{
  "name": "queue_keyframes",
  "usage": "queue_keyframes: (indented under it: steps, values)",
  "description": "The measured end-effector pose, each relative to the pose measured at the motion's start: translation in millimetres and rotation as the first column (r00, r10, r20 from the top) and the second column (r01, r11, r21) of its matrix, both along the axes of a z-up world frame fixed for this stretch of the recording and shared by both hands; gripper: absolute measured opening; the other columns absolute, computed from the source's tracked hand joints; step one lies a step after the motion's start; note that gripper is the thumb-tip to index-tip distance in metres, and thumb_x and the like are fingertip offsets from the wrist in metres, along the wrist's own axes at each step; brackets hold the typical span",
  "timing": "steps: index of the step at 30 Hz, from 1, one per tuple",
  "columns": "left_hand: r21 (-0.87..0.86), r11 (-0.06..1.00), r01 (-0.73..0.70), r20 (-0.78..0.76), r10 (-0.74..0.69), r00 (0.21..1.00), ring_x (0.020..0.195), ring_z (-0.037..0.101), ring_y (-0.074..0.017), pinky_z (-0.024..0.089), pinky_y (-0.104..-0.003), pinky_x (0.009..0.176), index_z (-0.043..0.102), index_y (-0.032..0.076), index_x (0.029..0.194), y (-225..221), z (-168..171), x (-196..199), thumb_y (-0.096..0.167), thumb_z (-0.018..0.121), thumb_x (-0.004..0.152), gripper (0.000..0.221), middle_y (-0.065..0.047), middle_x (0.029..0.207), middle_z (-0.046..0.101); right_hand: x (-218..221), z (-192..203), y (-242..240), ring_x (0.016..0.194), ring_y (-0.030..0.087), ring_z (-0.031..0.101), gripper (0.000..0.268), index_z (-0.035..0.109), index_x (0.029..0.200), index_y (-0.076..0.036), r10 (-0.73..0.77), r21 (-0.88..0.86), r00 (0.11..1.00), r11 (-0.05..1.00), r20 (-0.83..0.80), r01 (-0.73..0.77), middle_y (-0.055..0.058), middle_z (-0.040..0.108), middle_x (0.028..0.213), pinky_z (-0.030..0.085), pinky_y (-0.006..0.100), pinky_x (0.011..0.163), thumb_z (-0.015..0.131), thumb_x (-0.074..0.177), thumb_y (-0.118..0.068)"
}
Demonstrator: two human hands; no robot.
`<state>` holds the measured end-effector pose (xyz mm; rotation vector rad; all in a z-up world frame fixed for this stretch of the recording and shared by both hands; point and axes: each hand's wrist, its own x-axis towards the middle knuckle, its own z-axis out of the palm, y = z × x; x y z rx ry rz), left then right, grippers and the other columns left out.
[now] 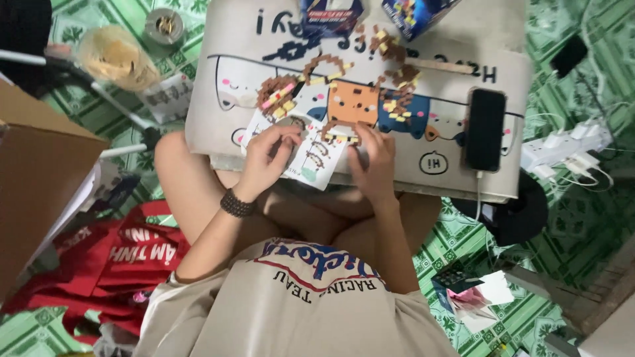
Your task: The person assembles a pixel-art figure by hand, attaching small plastic building blocks together, then aligning the assembled blocks on a piece of paper.
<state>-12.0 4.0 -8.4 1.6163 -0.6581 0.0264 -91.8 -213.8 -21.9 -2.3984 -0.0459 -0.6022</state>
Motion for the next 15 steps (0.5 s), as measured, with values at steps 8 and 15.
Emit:
queue_keyframes:
  steps: [8, 15]
  values:
    - [-0.206, 0.968, -0.146, 0.016, 0.152, 0.988, 0.071, 0.059, -0.0182, 0.049, -0.032, 0.069, 0.063, -0.001, 0.100, 0.6, -3.9, -0.5, -0.008, 0.044, 0.088, 0.024, -0.009, 0.075, 0.063, 1.2, 6.1, 4.6, 0.115, 0.025, 0.043, 0.040, 0.058, 0.117, -0.008, 0.050, -0.226, 0.998, 0.973, 0.025, -0.043, 0.011, 0.048, 0.131, 0.030, 0.036, 0.093, 0.047, 0.096, -0.039]
    - [0.032, 0.971, -0.235, 0.429, 0.199, 0.881, 0.086, 0.052, -0.0215, 0.040, -0.034, 0.080, 0.059, 0.003, 0.097, -22.8, 55.8, 44.6, -0.005, 0.042, 0.089, 0.020, -0.010, 0.092, 0.061, -1.2, 13.7, 9.2, 0.114, 0.025, 0.048, 0.027, 0.066, 0.106, -0.006, 0.025, -0.206, 1.000, 0.978, 0.017, -0.021, 0.007, 0.059, 0.123, 0.035, 0.040, 0.093, 0.057, 0.086, -0.022]
